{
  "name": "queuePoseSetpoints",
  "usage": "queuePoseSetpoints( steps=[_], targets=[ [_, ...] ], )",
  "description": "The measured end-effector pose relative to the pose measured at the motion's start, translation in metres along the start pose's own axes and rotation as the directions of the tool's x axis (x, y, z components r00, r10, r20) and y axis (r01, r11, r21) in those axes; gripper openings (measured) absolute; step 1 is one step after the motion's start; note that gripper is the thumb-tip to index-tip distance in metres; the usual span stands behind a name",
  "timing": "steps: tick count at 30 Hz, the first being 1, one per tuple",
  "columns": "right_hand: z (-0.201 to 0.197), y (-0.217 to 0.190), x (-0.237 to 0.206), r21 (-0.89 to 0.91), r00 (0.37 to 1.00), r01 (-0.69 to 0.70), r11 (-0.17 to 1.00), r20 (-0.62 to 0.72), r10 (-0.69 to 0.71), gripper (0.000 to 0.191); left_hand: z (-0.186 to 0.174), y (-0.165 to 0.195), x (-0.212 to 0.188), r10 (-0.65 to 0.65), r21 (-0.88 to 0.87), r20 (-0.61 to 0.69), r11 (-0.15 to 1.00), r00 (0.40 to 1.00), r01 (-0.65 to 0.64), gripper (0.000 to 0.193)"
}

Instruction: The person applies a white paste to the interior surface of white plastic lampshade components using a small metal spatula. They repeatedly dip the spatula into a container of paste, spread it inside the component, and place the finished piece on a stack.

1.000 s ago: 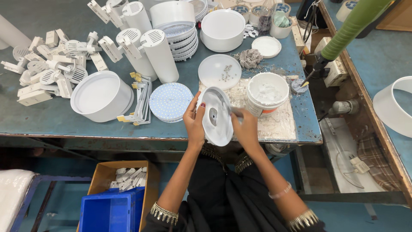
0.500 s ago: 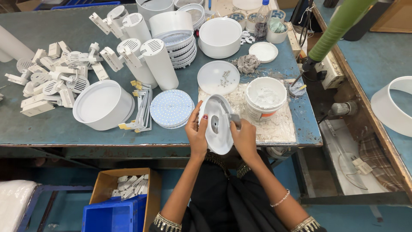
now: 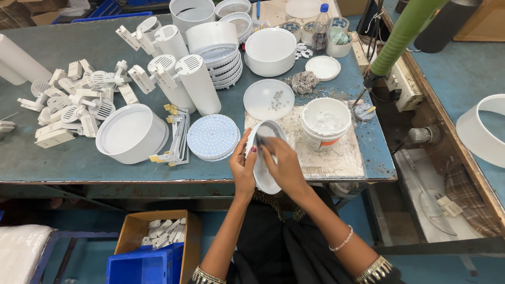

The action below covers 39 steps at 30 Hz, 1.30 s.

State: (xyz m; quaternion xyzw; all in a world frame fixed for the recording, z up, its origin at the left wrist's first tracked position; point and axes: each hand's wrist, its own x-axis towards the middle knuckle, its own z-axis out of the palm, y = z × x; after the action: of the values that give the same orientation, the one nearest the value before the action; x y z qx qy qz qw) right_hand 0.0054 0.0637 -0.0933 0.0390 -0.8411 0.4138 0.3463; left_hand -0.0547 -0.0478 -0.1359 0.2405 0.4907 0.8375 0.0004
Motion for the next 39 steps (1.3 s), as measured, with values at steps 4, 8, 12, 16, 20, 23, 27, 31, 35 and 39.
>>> queuePoseSetpoints(
  steps=[4, 8, 12, 16, 20, 23, 27, 31, 35, 39],
  targets=[
    [-0.002, 0.018, -0.013, 0.08, 0.986, -0.143, 0.987, -0.079, 0.149, 0.021, -0.004, -0.004, 0.003, -0.044, -0.028, -0.031, 0.999, 0.999, 0.043, 0.053],
    [0.007, 0.05, -0.003, -0.04, 0.912, -0.374, 0.926, -0.198, 0.36, 0.021, -0.006, -0.006, 0.005, -0.069, -0.033, -0.039, 0.997, 0.997, 0.068, 0.052],
    [0.01, 0.057, 0.013, -0.041, 0.904, -0.418, 0.907, -0.116, 0.411, 0.024, -0.007, -0.007, 0.007, -0.099, -0.034, -0.026, 0.995, 0.995, 0.098, 0.051],
    [0.004, 0.036, 0.021, 0.019, 0.975, -0.216, 0.976, -0.044, 0.217, 0.02, -0.01, -0.013, 0.011, -0.12, -0.065, -0.001, 0.991, 0.993, 0.119, 0.051],
    [-0.003, 0.01, 0.015, 0.012, 0.998, 0.026, 1.0, 0.065, -0.026, 0.028, -0.013, -0.022, 0.022, -0.132, -0.098, 0.03, 0.986, 0.991, 0.134, 0.05],
    [-0.01, -0.001, -0.001, -0.029, 0.976, 0.145, 0.989, 0.171, -0.138, 0.036, -0.013, -0.027, 0.027, -0.156, -0.12, 0.034, 0.98, 0.987, 0.159, 0.05],
    [-0.014, 0.005, -0.02, -0.043, 0.931, 0.272, 0.961, 0.265, -0.251, 0.049, -0.019, -0.032, 0.04, -0.25, -0.173, 0.033, 0.952, 0.968, 0.252, 0.051],
    [-0.018, 0.025, -0.033, -0.01, 0.919, 0.276, 0.961, 0.296, -0.261, 0.047, -0.029, -0.035, 0.047, -0.273, -0.2, 0.021, 0.941, 0.962, 0.272, 0.05],
    [-0.014, 0.044, -0.022, 0.012, 0.986, 0.091, 0.996, 0.14, -0.092, 0.038, -0.028, -0.038, 0.047, -0.26, -0.194, 0.016, 0.946, 0.965, 0.258, 0.048],
    [0.005, 0.051, 0.01, -0.032, 1.0, -0.015, 0.999, -0.004, 0.015, 0.035, -0.027, -0.036, 0.043, -0.233, -0.159, 0.031, 0.959, 0.972, 0.235, 0.045]
  ],
)
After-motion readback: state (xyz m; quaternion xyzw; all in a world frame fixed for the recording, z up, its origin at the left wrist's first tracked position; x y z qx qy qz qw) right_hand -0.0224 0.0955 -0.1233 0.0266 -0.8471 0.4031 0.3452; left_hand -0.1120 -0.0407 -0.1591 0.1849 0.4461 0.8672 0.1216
